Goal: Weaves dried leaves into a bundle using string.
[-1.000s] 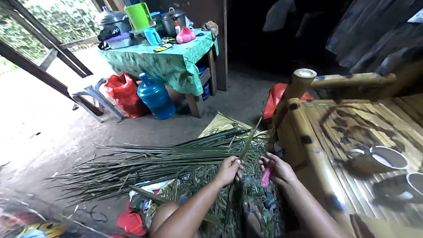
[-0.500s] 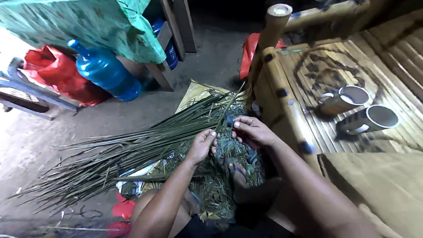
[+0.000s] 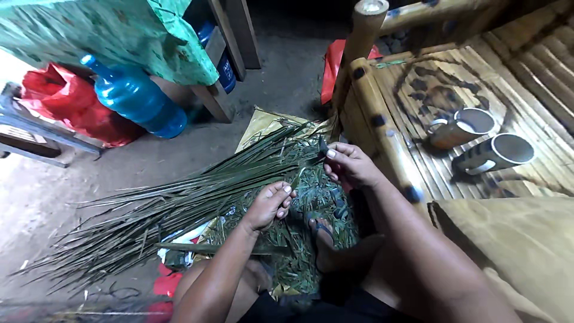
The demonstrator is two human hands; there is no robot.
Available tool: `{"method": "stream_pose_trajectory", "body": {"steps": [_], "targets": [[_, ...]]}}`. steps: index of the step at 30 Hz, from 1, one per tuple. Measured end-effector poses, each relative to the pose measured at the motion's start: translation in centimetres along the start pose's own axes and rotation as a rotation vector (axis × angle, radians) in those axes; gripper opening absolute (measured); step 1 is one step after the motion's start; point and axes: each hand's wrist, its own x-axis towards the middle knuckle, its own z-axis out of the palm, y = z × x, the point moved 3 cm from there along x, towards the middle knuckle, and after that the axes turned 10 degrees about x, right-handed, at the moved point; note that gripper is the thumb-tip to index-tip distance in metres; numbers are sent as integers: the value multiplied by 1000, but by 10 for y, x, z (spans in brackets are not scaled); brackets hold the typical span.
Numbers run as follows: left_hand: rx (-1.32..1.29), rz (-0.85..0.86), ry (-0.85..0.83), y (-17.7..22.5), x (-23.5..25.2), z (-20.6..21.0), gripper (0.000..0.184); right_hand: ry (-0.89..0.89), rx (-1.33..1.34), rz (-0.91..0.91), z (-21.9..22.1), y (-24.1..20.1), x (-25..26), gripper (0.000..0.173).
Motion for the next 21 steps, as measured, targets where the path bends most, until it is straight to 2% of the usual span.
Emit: {"method": "stream_pose_trajectory", "body": {"steps": [4, 6, 10, 14, 17, 21], "targets": [[-17, 12, 35, 2, -1, 0, 25, -213, -21, 143, 28, 13, -6, 27], [-7, 22, 68, 3, 0, 0, 25, -274, -19, 159, 40, 18, -10, 27], [-6, 29, 136, 1, 1, 0, 25, -266, 3, 126, 47, 18, -13, 20], [-22, 37, 105, 1, 3, 3, 23, -278, -12, 253, 45, 30, -8, 20], [-48, 41, 70, 3, 2, 6, 25, -343, 19, 283, 40, 31, -6, 20], [-38, 3, -7, 3, -1, 9, 22, -304, 21, 212, 34, 19, -5, 33]]}}
